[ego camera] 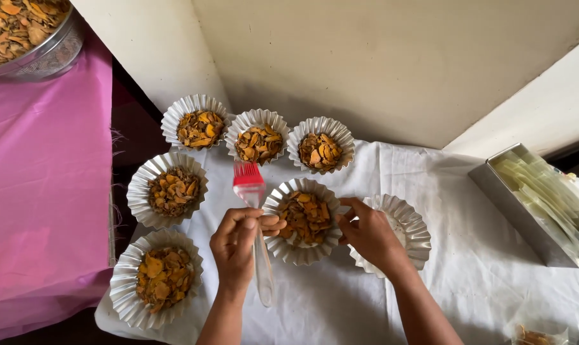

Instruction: The person places dried orange slices from several metal molds into plastic bags by hand, using a small brush to sweep the remaining slices together.

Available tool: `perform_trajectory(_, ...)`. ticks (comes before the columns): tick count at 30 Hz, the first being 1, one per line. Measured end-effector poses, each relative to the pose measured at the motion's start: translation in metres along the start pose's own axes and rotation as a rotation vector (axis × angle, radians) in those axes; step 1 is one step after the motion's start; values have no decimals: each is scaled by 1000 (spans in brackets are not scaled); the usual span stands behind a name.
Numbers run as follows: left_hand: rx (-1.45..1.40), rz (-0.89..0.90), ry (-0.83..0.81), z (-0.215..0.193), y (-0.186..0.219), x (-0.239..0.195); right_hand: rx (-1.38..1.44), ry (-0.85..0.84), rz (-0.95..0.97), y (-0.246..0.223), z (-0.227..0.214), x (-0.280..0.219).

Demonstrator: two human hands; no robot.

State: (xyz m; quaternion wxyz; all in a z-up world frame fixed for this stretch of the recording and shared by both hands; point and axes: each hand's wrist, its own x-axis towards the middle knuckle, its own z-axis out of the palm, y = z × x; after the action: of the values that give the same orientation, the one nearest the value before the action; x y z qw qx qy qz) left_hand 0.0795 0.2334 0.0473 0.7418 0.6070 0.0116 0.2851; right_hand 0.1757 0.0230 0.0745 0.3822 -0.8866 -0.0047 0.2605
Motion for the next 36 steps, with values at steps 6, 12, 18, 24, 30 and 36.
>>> perform_trajectory(6, -131, 21, -142, -7, -2, 2, -177, 93, -177, 13, 3, 11)
perform_trajectory(12, 92, 80, -41, 14, -9, 12, -313, 242, -353, 18, -6, 11)
perform_trajectory(18, 382, -19, -33, 20, -30, 27, -323, 265, -457, 19, -1, 18)
perform_trajectory(24, 859, 140, -77, 7, -45, 33, -506, 208, -533, 4, 20, 35)
perform_trajectory(30, 985, 114, -190, 2, -50, 36, -779, 164, -673, -10, 54, 62)
perform_trajectory(36, 986, 111, -165, -1, -53, 37, -551, 149, -691, 6, 47, 67)
